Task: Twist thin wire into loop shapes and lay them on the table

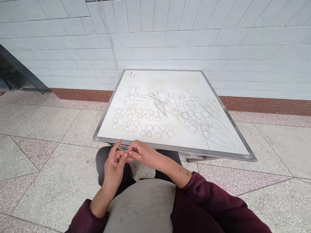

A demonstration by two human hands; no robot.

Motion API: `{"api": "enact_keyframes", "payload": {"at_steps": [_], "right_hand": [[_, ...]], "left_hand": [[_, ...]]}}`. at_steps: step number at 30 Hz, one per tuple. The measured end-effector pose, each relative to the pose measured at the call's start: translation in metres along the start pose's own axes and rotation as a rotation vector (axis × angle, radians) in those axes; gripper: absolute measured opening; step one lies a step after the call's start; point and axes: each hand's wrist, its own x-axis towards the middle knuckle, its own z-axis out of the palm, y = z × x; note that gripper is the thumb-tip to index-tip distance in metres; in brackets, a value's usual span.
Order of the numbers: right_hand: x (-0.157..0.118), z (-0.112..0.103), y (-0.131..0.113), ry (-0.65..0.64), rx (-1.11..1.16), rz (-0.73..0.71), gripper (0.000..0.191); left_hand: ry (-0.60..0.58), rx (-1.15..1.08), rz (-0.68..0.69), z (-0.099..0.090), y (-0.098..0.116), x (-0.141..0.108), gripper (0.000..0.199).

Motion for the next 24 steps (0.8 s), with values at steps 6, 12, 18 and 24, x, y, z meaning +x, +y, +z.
{"api": "enact_keyframes", "payload": {"at_steps": [6, 12, 18, 24], "right_hand": [[0.001, 0.002, -0.001, 0.005, 0.052, 0.036, 0.008], [0.002, 0.000, -0.001, -0.028, 0.058, 0.019, 0.007], [0.005, 0.002, 0.004, -0.009, 0.050, -0.015, 0.007], [0.007, 0.004, 0.011, -0.026, 0.135, -0.003, 0.008]], "left_hand": [[0.009, 0.039, 0.018, 0.001, 0.001, -0.002, 0.048], [-0.028, -0.183, 0.001, 0.001, -0.002, -0.001, 0.042], [-0.023, -0.340, -0.059, 0.002, -0.005, 0.001, 0.037], [-0.049, -0.415, -0.113, 0.003, -0.008, 0.003, 0.036]]}}
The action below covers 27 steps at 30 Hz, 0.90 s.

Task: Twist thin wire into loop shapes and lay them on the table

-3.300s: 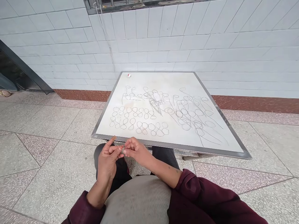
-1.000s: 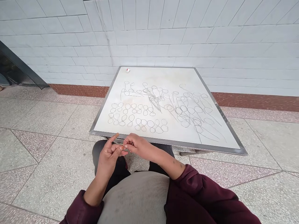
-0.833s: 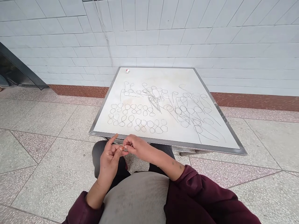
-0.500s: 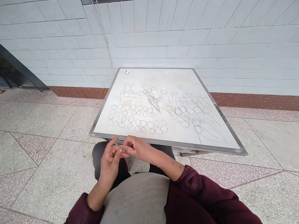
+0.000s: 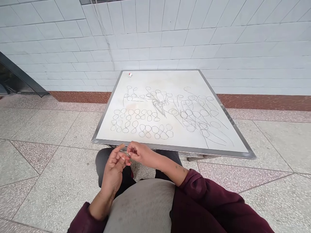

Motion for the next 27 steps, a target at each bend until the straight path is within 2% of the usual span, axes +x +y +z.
{"api": "enact_keyframes", "payload": {"at_steps": [6, 13, 19, 27], "right_hand": [[0.002, -0.004, 0.005, -0.128, 0.304, 0.040, 0.006], [0.004, -0.008, 0.015, -0.070, 0.169, 0.016, 0.011], [0.006, -0.003, 0.021, -0.055, 0.433, 0.087, 0.011], [0.006, -0.004, 0.020, -0.092, 0.665, 0.183, 0.021]], "left_hand": [[-0.016, -0.076, -0.017, 0.004, 0.002, 0.000, 0.037], [-0.006, -0.163, -0.071, 0.005, -0.001, 0.002, 0.037], [-0.005, -0.161, -0.052, 0.004, -0.002, 0.003, 0.037], [0.005, -0.170, -0.052, 0.002, -0.005, 0.004, 0.039]]}}
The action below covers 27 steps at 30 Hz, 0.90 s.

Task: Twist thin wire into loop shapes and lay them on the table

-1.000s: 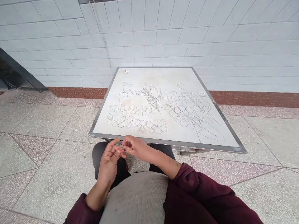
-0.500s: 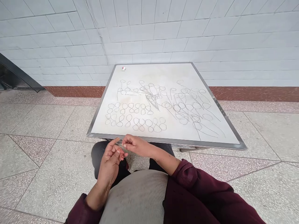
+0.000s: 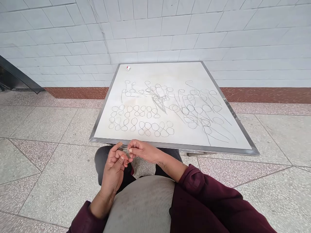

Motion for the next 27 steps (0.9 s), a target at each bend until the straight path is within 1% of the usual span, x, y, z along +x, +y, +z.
{"api": "enact_keyframes", "payload": {"at_steps": [5, 9, 12, 14, 16, 18, 20, 22, 26, 27], "right_hand": [[0.002, -0.001, 0.001, -0.028, 0.015, 0.037, 0.022], [-0.002, -0.002, -0.005, -0.014, -0.183, 0.005, 0.014], [-0.006, -0.002, -0.011, -0.014, -0.323, -0.027, 0.009], [-0.009, -0.001, -0.013, -0.025, -0.326, -0.028, 0.008], [-0.012, 0.000, -0.013, -0.022, -0.271, -0.020, 0.010], [-0.013, 0.001, -0.012, -0.018, -0.231, -0.007, 0.013], [-0.015, 0.001, -0.012, -0.031, -0.244, 0.003, 0.016], [-0.015, 0.000, -0.011, -0.062, -0.304, 0.002, 0.017], [-0.015, 0.000, -0.009, -0.092, -0.534, -0.060, 0.013], [-0.015, 0.000, -0.008, -0.090, -0.561, -0.081, 0.012]], "left_hand": [[0.025, -0.055, -0.015, -0.003, -0.006, 0.000, 0.039], [0.001, -0.025, -0.053, -0.005, -0.004, -0.002, 0.036], [-0.003, 0.000, -0.072, -0.006, -0.001, -0.005, 0.038], [-0.012, 0.013, -0.067, -0.006, 0.001, -0.008, 0.041], [-0.028, 0.022, -0.072, -0.006, 0.001, -0.011, 0.043], [-0.036, 0.039, -0.105, -0.007, 0.001, -0.013, 0.042], [-0.036, 0.065, -0.151, -0.007, 0.001, -0.014, 0.042], [-0.029, 0.098, -0.163, -0.007, 0.000, -0.014, 0.042], [0.014, 0.149, -0.104, -0.006, -0.002, -0.012, 0.043], [0.021, 0.151, -0.099, -0.005, -0.003, -0.011, 0.044]]}}
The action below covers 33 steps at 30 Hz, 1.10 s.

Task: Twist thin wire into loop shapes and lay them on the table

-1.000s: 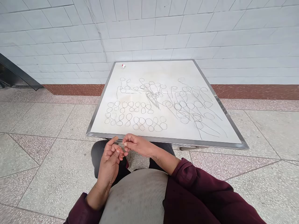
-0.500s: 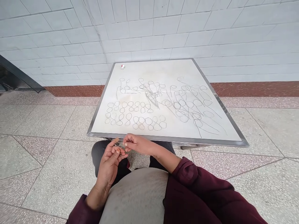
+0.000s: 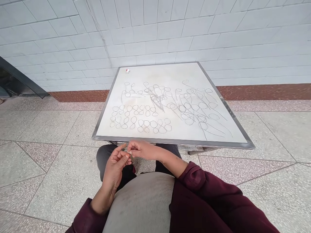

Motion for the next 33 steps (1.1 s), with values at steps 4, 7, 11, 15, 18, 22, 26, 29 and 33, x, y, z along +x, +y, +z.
{"api": "enact_keyframes", "payload": {"at_steps": [4, 7, 11, 15, 18, 22, 26, 29, 33], "right_hand": [[-0.002, 0.004, 0.001, 0.011, 0.157, -0.024, 0.020], [-0.005, 0.005, 0.000, 0.065, 0.191, 0.009, 0.025], [-0.007, 0.005, -0.002, 0.156, 0.197, -0.022, 0.027], [-0.005, 0.006, -0.004, 0.208, 0.166, -0.042, 0.027], [-0.005, 0.007, -0.006, 0.244, 0.158, -0.037, 0.027], [-0.005, 0.009, -0.010, 0.264, 0.132, -0.040, 0.025], [-0.004, 0.013, -0.009, 0.329, 0.050, -0.019, 0.025], [-0.003, 0.016, -0.007, 0.383, -0.025, -0.009, 0.026], [-0.005, 0.018, -0.006, 0.376, -0.077, -0.047, 0.032]], "left_hand": [[0.030, 0.000, 0.027, 0.001, 0.000, 0.000, 0.045], [0.067, -0.001, 0.057, 0.001, 0.002, 0.000, 0.044], [0.050, -0.020, 0.049, 0.001, 0.001, -0.001, 0.041], [-0.022, -0.066, 0.011, 0.001, 0.005, -0.003, 0.040], [-0.065, -0.101, -0.025, 0.001, 0.011, -0.005, 0.038], [-0.090, -0.106, -0.048, 0.001, 0.016, -0.005, 0.034], [-0.078, -0.093, -0.047, 0.002, 0.015, -0.003, 0.034], [-0.082, -0.092, -0.040, 0.003, 0.014, -0.002, 0.037], [-0.013, -0.125, -0.030, 0.002, 0.012, -0.002, 0.037]]}}
